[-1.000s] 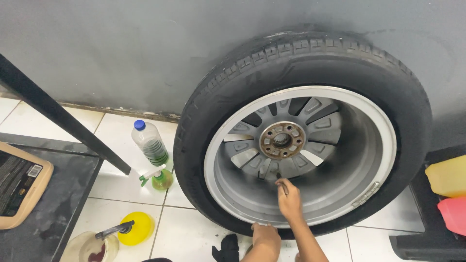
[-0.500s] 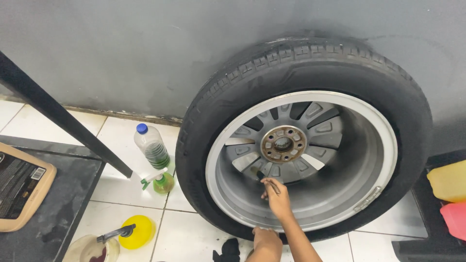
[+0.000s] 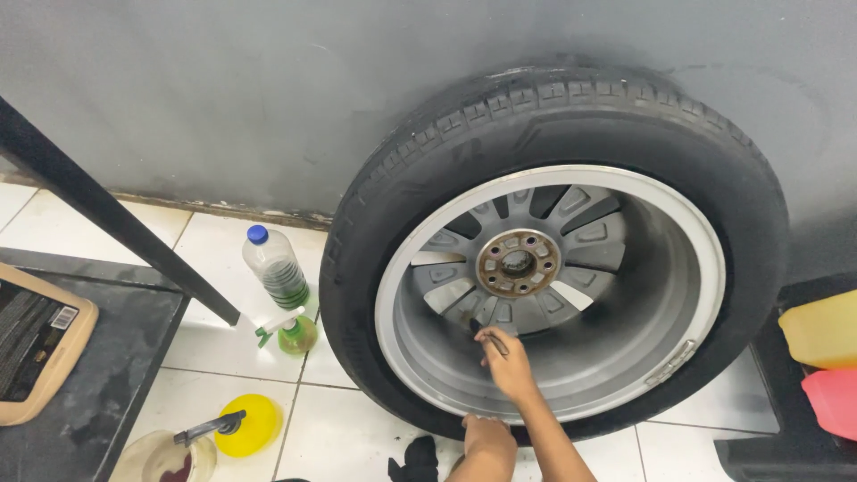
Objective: The person sits on the floor and uses a brush to clean the rim of a car wheel. They repeatedly dip the brush into a small container of liquid and scrub the metal surface of the wheel.
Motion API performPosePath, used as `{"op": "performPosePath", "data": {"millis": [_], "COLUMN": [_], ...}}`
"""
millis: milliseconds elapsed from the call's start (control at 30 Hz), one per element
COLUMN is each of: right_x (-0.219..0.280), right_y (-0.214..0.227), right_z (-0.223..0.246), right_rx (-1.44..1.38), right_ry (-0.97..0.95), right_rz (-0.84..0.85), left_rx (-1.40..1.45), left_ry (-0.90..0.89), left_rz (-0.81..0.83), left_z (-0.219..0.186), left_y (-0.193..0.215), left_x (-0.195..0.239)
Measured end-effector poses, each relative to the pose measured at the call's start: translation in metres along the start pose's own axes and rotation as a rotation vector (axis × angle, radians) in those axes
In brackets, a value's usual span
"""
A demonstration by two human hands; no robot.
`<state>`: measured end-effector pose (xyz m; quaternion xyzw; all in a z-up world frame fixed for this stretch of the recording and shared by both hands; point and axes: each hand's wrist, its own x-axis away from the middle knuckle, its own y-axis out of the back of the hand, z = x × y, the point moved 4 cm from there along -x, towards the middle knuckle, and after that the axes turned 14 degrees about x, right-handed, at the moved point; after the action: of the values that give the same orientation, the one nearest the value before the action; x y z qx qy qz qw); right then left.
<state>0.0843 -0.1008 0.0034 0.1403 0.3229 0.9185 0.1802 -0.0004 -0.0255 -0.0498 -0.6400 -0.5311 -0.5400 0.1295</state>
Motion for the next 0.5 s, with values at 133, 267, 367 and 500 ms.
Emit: {"op": "performPosePath", "data": {"millis": [133, 267, 367, 500], "right_x": [0.001, 0.015, 0.018, 0.011], "right_y": [0.001, 0.028, 0.038, 0.026], "right_z": [-0.022, -0.019, -0.024, -0.034], "right_rx": [0.026, -0.065, 0.0, 0.386], "right_ry": [-0.048, -0.104, -0.085, -0.01], "right_rz": [0.032, -0.175, -0.284, -0.09], "left_rx": [-0.007, -0.013, 0.01, 0.009], "left_ry": [0.001, 0.008, 0.008, 0.004], "left_rz": [0.037, 0.027, 0.022, -0.027], "left_z": [-0.002, -0.003, -0.002, -0.001], "left_y": [0.001, 0.003, 0.005, -0.002], "left_x": [0.004, 0.01, 0.013, 0.0]}}
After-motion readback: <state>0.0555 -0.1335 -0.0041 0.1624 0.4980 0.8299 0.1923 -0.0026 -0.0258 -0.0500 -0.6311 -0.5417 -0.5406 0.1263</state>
